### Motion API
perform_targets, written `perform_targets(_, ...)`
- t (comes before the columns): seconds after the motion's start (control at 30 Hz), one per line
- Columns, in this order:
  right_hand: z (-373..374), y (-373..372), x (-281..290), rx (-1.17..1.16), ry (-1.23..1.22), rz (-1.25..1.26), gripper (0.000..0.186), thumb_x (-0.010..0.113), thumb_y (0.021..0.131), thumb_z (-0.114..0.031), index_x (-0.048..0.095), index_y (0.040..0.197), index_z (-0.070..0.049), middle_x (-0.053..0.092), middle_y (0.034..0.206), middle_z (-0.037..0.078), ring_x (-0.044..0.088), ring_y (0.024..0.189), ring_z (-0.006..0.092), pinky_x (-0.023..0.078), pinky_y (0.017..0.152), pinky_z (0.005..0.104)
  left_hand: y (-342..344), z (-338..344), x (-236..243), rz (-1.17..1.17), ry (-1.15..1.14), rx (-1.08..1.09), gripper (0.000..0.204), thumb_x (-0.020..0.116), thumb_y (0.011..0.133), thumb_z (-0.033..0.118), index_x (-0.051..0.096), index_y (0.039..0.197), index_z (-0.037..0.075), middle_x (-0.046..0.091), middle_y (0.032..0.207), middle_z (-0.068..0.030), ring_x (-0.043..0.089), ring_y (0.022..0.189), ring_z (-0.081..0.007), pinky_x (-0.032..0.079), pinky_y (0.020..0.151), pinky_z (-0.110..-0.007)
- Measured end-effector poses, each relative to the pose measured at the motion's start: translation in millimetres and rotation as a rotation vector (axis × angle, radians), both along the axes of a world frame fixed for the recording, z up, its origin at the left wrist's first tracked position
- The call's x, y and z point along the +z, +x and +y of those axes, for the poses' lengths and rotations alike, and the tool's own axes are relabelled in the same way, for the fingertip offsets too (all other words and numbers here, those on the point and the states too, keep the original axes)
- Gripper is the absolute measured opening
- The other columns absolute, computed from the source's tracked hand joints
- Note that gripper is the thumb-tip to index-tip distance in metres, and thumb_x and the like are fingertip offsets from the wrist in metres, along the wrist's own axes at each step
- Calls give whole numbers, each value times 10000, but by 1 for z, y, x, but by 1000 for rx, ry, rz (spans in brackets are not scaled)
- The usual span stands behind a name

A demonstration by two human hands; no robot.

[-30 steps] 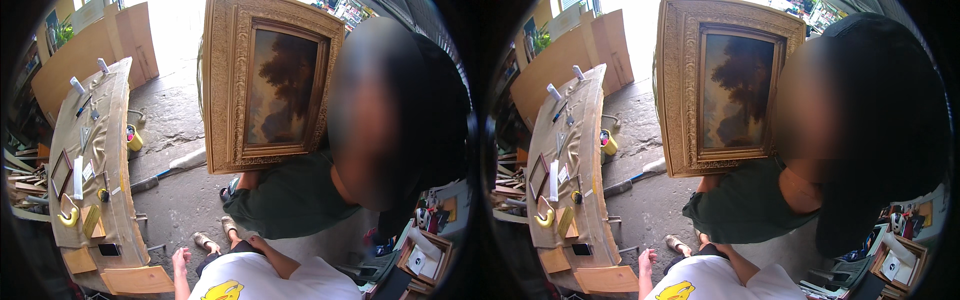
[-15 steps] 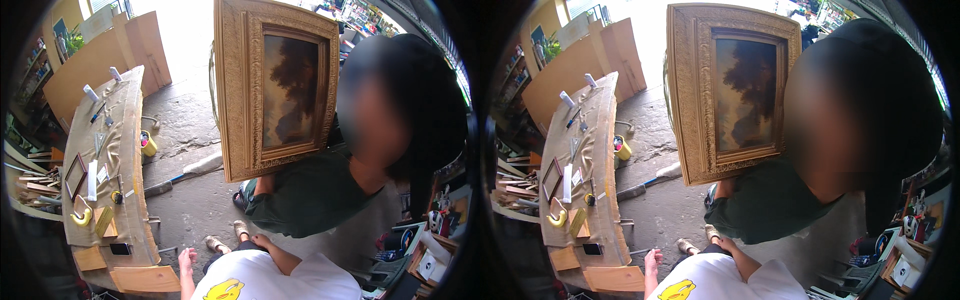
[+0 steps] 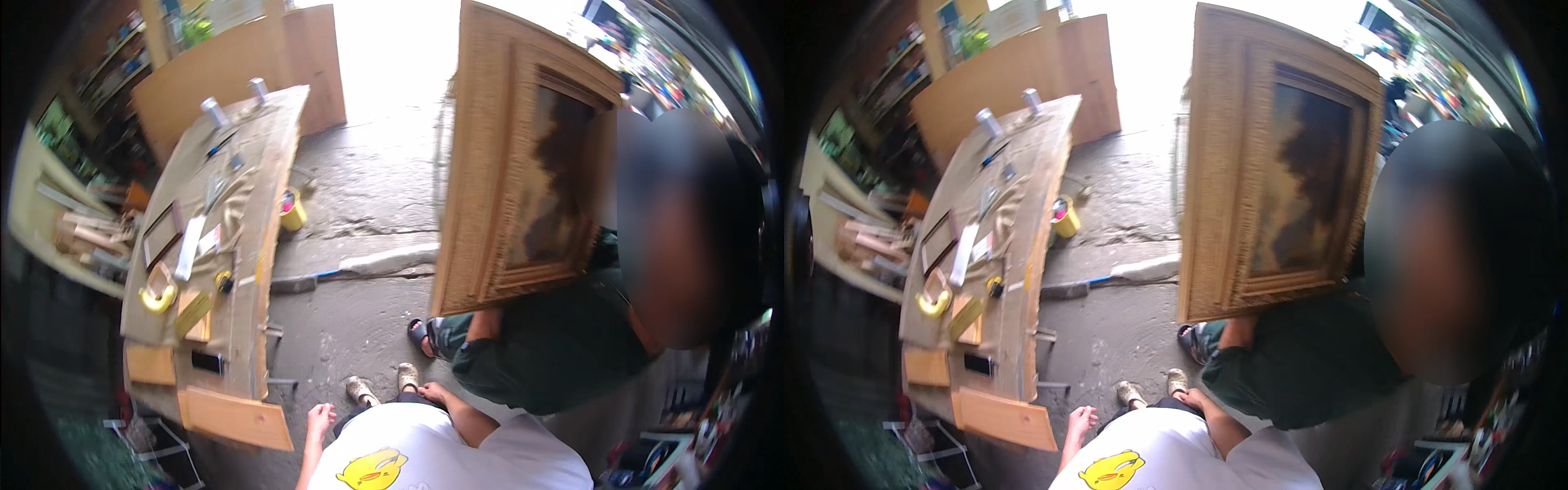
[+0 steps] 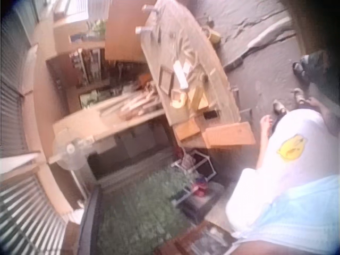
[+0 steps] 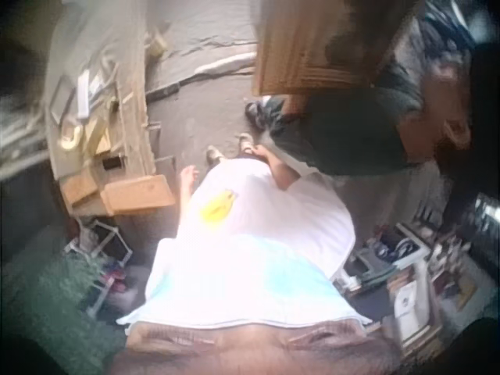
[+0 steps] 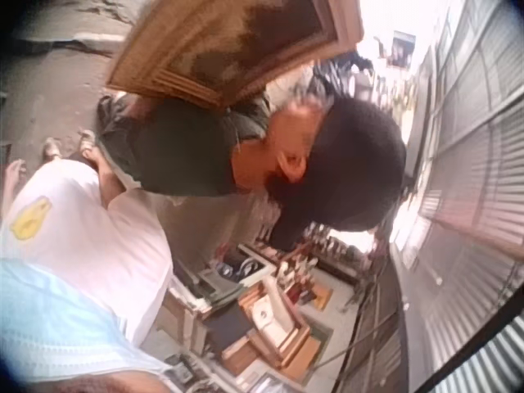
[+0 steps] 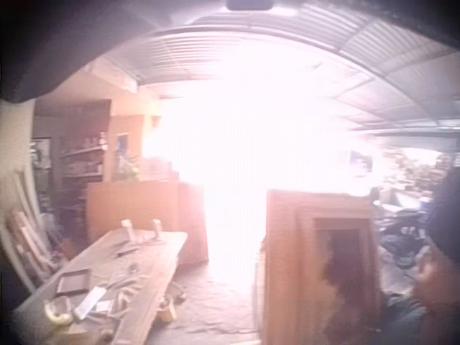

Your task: The person picks up a wooden plank and uses a miter saw to cut it into smaller pieces. They then inspect the cut pieces and place them on a table with other materials.

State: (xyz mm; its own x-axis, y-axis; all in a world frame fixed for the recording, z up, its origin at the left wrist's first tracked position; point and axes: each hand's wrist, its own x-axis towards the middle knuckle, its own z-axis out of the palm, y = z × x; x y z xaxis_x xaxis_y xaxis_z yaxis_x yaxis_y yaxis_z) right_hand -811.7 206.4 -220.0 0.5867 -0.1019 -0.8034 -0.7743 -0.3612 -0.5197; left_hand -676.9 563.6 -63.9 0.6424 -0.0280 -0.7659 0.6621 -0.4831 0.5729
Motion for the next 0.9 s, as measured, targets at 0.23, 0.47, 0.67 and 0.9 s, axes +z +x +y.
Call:
perform_targets(0.23, -7, 3, 12, 1, 30, 42, 442, 578, 932, -418, 715, 1046, -14, 721, 963, 135, 668, 895, 221, 504, 832, 362, -56, 14, -51, 7, 33, 33, 275, 603, 970, 266, 700, 985, 10, 690, 788, -61, 616, 682, -105, 498, 611, -266)
perform_targets(0.47, -28, -8, -30, 49, -23, -11, 466, 573, 929, -421, 711, 1035, 11, 725, 937, 157, 668, 882, 237, 506, 813, 372, -71, 10, -59, -120, 30, -89, 318, 583, 969, 286, 718, 963, -2, 710, 802, -73, 620, 699, -121, 491, 633, -295)
perform_targets(0.67, -18, -4, -21, -108, 74, -44, 440, 574, 935, -403, 717, 1012, 5, 721, 922, 172, 670, 869, 260, 505, 810, 375, -76, 39, -92, -169, 205, -270, 335, 587, 966, 296, 705, 975, -16, 719, 834, -112, 644, 761, -168, 508, 711, -345)
perform_targets(0.9, -46, -51, -111, -193, -13, -44, 450, 577, 878, -421, 722, 987, -9, 719, 949, 176, 678, 896, 287, 507, 826, 388, -36, -9, -69, -95, 113, -327, 335, 584, 969, 313, 696, 962, -3, 710, 834, -103, 646, 746, -163, 506, 689, -329)
